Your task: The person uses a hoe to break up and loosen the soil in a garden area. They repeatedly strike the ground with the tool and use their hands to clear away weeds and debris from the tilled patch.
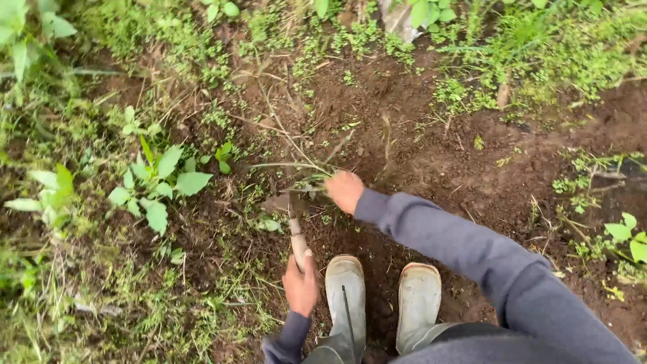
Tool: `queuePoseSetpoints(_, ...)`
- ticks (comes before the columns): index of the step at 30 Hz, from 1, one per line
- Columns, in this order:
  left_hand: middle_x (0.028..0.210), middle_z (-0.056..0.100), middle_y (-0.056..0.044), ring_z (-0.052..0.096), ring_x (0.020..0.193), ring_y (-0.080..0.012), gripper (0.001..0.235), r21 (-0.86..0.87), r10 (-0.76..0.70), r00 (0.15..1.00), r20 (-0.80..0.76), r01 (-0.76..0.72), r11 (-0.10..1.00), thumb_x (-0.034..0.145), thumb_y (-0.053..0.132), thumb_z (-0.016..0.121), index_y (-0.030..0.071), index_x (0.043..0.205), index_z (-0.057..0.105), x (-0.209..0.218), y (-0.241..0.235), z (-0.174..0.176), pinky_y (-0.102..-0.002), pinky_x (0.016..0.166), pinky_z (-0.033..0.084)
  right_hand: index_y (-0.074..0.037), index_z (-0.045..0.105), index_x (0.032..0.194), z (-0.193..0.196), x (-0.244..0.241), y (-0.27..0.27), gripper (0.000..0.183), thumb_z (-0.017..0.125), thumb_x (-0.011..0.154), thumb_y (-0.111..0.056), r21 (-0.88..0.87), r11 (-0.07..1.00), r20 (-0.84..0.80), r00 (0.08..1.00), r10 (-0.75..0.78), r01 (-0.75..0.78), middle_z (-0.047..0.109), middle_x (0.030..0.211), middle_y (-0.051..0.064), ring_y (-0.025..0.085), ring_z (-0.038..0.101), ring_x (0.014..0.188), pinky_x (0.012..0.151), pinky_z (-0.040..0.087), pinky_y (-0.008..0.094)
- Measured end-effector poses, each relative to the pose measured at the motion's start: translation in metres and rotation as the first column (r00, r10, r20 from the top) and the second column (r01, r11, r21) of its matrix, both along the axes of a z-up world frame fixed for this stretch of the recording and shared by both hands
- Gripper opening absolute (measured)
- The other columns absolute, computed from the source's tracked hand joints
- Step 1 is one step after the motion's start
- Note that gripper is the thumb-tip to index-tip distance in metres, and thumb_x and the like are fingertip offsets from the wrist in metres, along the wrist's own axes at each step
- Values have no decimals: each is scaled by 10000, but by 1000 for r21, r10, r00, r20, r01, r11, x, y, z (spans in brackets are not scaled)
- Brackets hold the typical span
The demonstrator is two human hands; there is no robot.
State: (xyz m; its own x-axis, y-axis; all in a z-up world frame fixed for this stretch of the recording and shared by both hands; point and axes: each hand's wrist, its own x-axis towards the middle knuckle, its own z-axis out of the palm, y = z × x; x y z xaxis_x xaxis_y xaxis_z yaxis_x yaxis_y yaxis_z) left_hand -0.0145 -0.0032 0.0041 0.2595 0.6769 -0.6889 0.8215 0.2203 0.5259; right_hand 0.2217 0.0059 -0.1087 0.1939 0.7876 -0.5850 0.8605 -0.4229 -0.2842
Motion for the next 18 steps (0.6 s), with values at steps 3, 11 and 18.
queuePoseSetpoints(3, 840, 733, -86, 708, 696, -206, 505, 81, -169, 985, -42, 172, 982, 984, 528, 442, 91, 1122, 653, -12, -16, -13, -386, 618, 614, -59, 784, 951, 72, 12, 32, 261, 643, 849, 136, 498, 836, -199, 968, -151, 232, 748, 903, 126, 259, 742, 861, 773, 656, 386)
queuePoseSetpoints(11, 767, 672, -111, 650, 644, -305, 262, 483, -458, 722, -519, 690, 540, 972, 365, 612, 114, 903, 582, 0, -19, -126, -418, 602, 522, -88, 469, 1500, 174, -67, -39, 461, 586, 1080, -239, 836, 465, -404, 900, 163, 291, 413, 1640, 243, 409, 638, 1241, 1104, 557, 522)
queuePoseSetpoints(18, 963, 683, -196, 679, 829, -336, 383, -65, -585, 774, -242, 589, 806, 1006, 430, 577, 87, 1133, 464, 113, 25, -43, -497, 788, 599, -39, 670, 1102, 93, -51, -210, 196, 590, 1076, -217, 774, 422, -421, 881, -216, 473, 647, 1153, 124, 277, 675, 1008, 835, 577, 397)
